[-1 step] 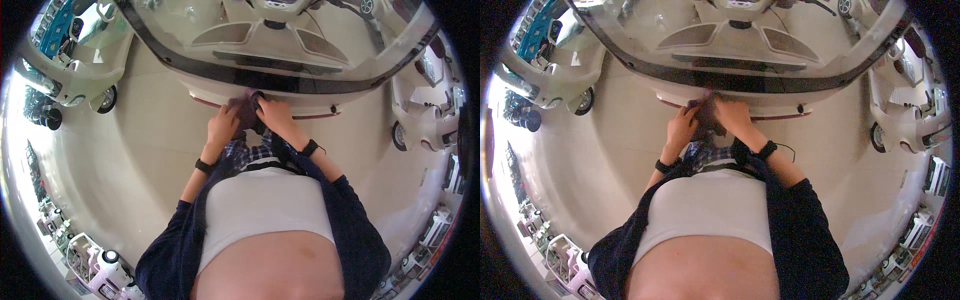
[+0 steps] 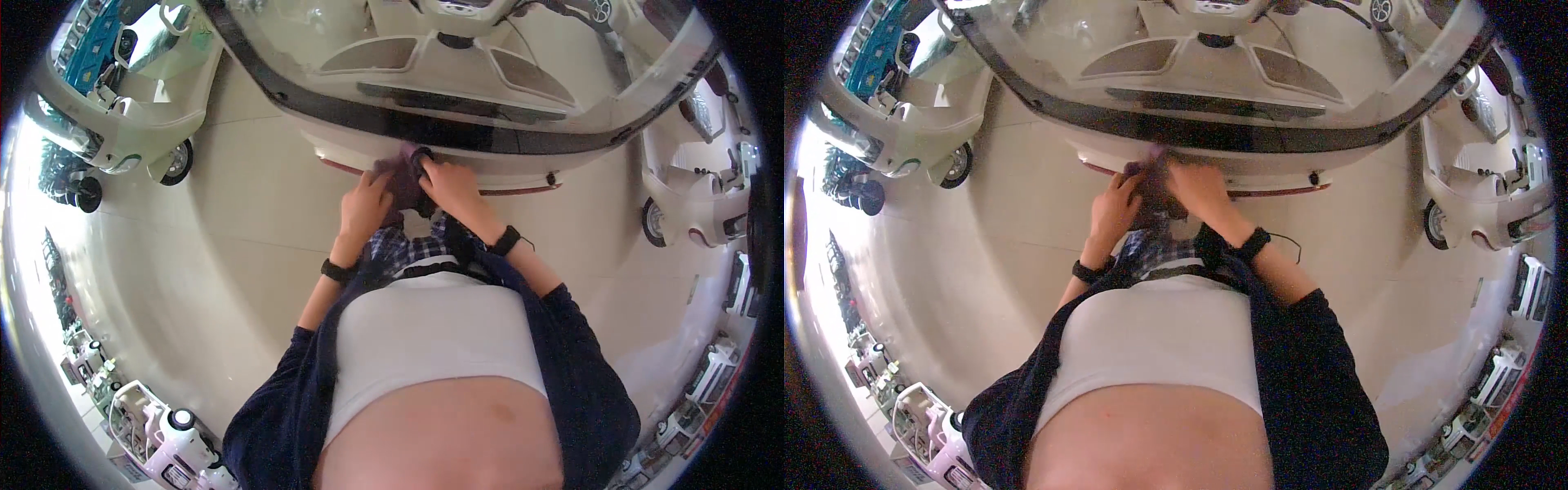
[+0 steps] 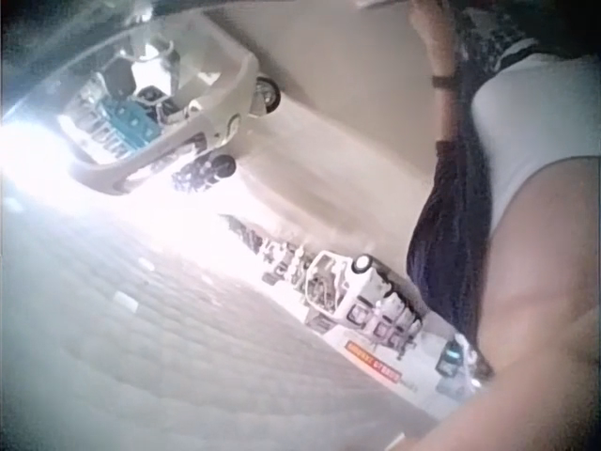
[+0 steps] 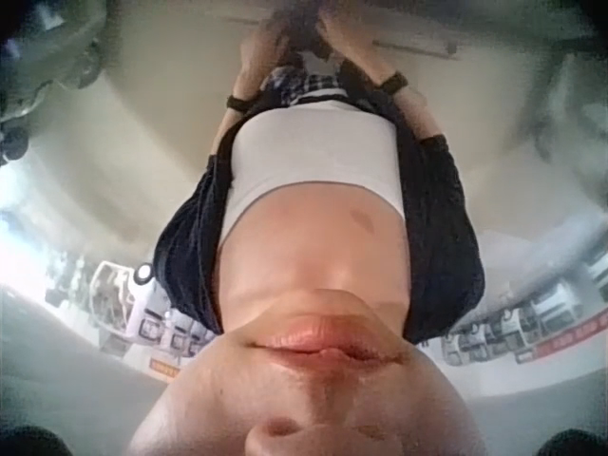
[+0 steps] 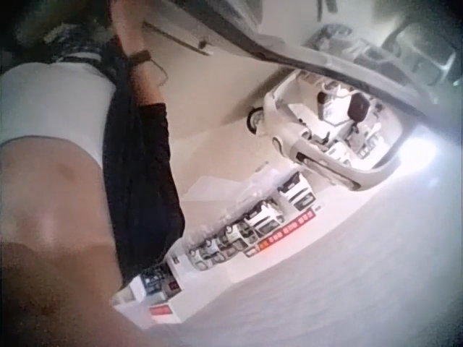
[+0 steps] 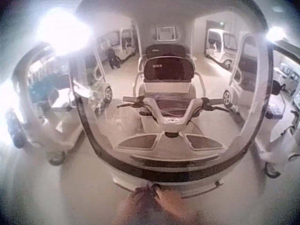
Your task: Cleaning the exterior panels and windshield of small electric vehicles with a cloth.
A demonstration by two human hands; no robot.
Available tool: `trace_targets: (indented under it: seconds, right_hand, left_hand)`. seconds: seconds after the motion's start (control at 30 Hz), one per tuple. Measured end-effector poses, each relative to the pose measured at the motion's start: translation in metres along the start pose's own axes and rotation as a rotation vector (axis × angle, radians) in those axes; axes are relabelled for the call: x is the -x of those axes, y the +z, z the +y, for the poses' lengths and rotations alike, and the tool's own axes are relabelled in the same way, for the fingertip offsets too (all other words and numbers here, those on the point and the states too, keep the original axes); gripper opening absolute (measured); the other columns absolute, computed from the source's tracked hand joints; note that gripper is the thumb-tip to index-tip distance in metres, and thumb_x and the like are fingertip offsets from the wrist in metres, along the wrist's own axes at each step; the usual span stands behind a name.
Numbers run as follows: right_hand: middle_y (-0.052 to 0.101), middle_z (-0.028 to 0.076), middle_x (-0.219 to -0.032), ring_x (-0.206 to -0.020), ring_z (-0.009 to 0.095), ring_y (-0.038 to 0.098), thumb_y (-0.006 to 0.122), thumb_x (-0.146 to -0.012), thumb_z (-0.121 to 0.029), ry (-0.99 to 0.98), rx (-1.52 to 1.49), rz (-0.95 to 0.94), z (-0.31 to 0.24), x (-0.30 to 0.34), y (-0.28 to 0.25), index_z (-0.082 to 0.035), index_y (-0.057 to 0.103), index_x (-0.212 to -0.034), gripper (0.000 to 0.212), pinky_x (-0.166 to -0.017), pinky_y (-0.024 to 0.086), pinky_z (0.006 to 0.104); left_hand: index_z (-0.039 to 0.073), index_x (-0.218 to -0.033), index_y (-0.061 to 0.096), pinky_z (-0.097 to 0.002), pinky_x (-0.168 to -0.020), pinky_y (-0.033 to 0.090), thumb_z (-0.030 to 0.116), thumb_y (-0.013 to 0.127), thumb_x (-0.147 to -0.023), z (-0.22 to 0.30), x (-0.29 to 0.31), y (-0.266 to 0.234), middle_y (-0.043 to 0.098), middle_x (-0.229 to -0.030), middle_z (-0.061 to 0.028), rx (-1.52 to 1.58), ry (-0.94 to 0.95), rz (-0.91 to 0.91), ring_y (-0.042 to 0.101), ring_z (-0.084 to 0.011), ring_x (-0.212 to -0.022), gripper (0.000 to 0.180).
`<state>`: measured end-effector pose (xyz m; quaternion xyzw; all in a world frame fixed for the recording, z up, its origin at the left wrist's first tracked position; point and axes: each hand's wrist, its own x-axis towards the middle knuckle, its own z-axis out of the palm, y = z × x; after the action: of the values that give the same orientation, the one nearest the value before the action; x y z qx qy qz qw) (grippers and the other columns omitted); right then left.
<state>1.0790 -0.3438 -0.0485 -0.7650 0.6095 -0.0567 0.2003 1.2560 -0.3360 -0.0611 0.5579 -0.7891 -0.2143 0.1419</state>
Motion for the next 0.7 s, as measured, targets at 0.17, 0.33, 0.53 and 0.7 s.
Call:
trace_targets:
  seconds: [0.17, 0.33, 0.53, 0.7]
  right_hand:
    - [0.057, 0.013, -0.062, -0.058, 0.029, 0.057, 0.051, -0.075, -0.025, -0.012, 0.03, 0.075, -0.036, -0.032, 0.016, -0.006, 0.051, -0.1, 0.031, -0.05, 0.045, 0.0401]
    - [0.057, 0.013, -0.062, -0.057, 0.03, 0.056, 0.049, -0.075, -0.023, 0.047, -0.006, 0.082, -0.069, -0.07, 0.026, -0.005, 0.052, -0.097, 0.029, -0.05, 0.045, 0.0402]
    - [0.058, 0.014, -0.065, -0.059, 0.032, 0.056, 0.048, -0.075, -0.023, 0.044, -0.017, 0.081, -0.095, -0.111, 0.028, -0.005, 0.051, -0.092, 0.025, -0.052, 0.045, 0.0415]
    - [0.058, 0.016, -0.068, -0.063, 0.033, 0.056, 0.048, -0.073, -0.023, 0.112, 0.017, 0.053, -0.095, -0.105, 0.027, -0.004, 0.051, -0.092, 0.026, -0.057, 0.045, 0.043]
  left_hand:
    - [0.015, -0.102, 0.054, -0.0387, -0.058, 0.046, 0.014, 0.05, -0.073, -0.038, 0.004, -0.022, 0.051, -0.089, -0.0104, 0.046, 0.022, 0.082, 0.055, -0.0301, -0.069, 0.029]
    - [0.014, -0.102, 0.054, -0.038, -0.056, 0.044, 0.013, 0.05, -0.074, -0.083, 0.006, -0.046, 0.049, -0.084, -0.0104, 0.051, -0.116, 0.109, 0.054, -0.0297, -0.066, 0.029]
    - [0.014, -0.106, 0.052, -0.0379, -0.056, 0.044, 0.012, 0.051, -0.074, -0.111, -0.005, -0.068, 0.048, -0.084, -0.0112, 0.089, -0.117, 0.105, 0.052, -0.0304, -0.067, 0.032]
    - [0.014, -0.108, 0.05, -0.0381, -0.057, 0.043, 0.011, 0.052, -0.074, -0.117, -0.013, -0.06, 0.048, -0.085, -0.012, 0.097, -0.071, 0.039, 0.052, -0.0307, -0.069, 0.035]
